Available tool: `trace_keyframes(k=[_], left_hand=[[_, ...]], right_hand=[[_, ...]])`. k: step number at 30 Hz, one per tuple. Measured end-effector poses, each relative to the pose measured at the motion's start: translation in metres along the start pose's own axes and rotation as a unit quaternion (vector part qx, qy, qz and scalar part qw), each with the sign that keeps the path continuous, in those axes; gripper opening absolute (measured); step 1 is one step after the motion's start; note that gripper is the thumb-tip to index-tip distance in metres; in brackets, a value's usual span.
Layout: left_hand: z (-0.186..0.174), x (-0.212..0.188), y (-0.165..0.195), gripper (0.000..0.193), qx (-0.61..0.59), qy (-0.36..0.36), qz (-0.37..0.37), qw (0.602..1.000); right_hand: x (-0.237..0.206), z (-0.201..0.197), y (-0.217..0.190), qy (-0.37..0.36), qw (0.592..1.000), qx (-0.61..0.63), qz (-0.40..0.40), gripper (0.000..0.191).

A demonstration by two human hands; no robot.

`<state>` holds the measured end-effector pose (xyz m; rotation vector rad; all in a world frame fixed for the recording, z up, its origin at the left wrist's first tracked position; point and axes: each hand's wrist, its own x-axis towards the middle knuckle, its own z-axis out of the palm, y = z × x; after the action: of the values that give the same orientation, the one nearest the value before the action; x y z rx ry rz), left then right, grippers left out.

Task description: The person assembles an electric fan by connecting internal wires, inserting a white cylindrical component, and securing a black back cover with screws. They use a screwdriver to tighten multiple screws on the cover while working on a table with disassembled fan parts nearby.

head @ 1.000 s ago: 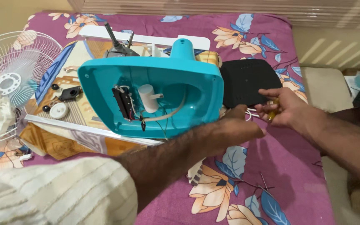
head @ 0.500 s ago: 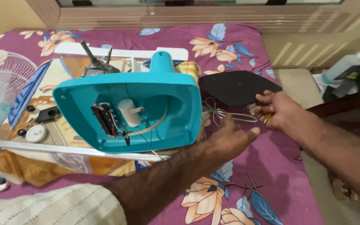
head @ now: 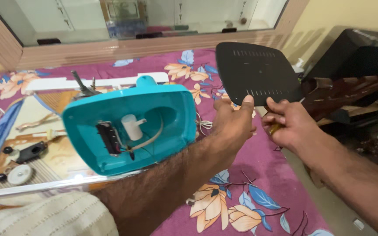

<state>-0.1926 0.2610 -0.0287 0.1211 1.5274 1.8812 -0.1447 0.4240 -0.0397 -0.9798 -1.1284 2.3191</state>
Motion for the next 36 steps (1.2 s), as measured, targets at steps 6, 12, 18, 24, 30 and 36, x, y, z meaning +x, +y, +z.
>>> trace_keyframes(k=[6, 12, 18, 24, 30, 36], left_hand=[[-0.05, -0.06, 0.018, 0.053, -0.013, -0.053, 0.04, 0.998], [-0.111, -0.126, 0.043, 0.038, 0.033, 0.033, 0.052, 0.998], [-0.183, -0.184, 0.031, 0.035, 0.025, 0.051, 0.057, 0.997], [-0.259, -0.223, -0.008, 0.036, 0.012, 0.013, 0.027, 0.999], [-0.288, -0.233, -0.024, 0.035, 0.01, 0.051, -0.015, 0.999], [-0.299, -0.219, -0.031, 0.037, 0.256, 0.182, 0.06, 0.948]], right_hand=[[-0.076, 0.013, 0.028, -0.011, 0.998, 0.049, -0.024, 0.033], [-0.152, 0.047, 0.075, -0.044, 0.998, 0.026, -0.029, 0.038], [-0.207, 0.062, 0.127, -0.007, 0.998, -0.055, 0.001, 0.029], [-0.227, 0.052, 0.146, 0.012, 0.998, -0.053, -0.021, 0.037], [-0.235, 0.075, 0.146, 0.008, 0.977, -0.212, -0.031, 0.034], [-0.224, 0.106, 0.133, 0.008, 0.901, -0.415, -0.124, 0.032]])
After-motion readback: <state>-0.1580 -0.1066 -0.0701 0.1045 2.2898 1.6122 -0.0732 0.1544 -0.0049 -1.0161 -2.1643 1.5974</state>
